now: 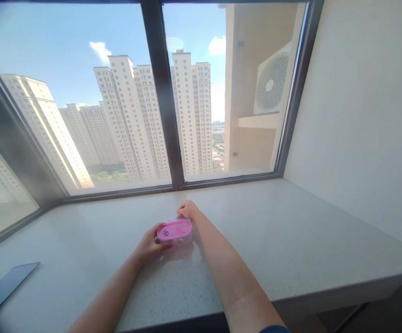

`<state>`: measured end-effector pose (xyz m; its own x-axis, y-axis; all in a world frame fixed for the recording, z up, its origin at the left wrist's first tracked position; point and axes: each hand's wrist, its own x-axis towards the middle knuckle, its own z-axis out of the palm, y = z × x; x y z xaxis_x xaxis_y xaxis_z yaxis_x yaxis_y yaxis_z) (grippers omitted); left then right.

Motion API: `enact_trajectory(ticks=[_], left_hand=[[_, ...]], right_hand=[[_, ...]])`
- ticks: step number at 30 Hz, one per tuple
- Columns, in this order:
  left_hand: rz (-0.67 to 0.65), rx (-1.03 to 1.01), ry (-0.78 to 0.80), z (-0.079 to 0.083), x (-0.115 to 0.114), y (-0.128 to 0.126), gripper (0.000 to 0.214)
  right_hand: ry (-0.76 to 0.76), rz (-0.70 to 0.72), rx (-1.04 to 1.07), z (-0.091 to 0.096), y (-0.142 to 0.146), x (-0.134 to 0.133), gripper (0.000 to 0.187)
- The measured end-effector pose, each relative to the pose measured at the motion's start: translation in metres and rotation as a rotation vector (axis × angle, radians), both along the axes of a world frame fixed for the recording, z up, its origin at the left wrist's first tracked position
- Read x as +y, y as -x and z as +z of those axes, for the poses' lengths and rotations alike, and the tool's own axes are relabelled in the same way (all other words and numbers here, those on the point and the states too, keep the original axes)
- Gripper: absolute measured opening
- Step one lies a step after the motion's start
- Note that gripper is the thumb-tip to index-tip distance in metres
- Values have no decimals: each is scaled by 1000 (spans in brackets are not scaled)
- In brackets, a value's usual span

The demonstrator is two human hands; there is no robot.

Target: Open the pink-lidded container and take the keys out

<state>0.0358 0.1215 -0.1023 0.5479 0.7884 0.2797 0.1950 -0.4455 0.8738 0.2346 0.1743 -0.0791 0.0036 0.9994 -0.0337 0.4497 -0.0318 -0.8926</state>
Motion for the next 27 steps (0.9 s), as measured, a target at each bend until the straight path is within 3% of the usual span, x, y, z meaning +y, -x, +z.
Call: enact_trajectory(ticks=[9,21,27], left_hand=[[-8,19,10,3,-5,0,61],[25,44,-63,-2,-1,1,65],[6,47,-84,2,-3,0,61]], right_hand=[[109,2,140,-4,-6,7,14],[99,7,289,-2,-8,4,15],[11,-47,463,-1,-27,-17,41]])
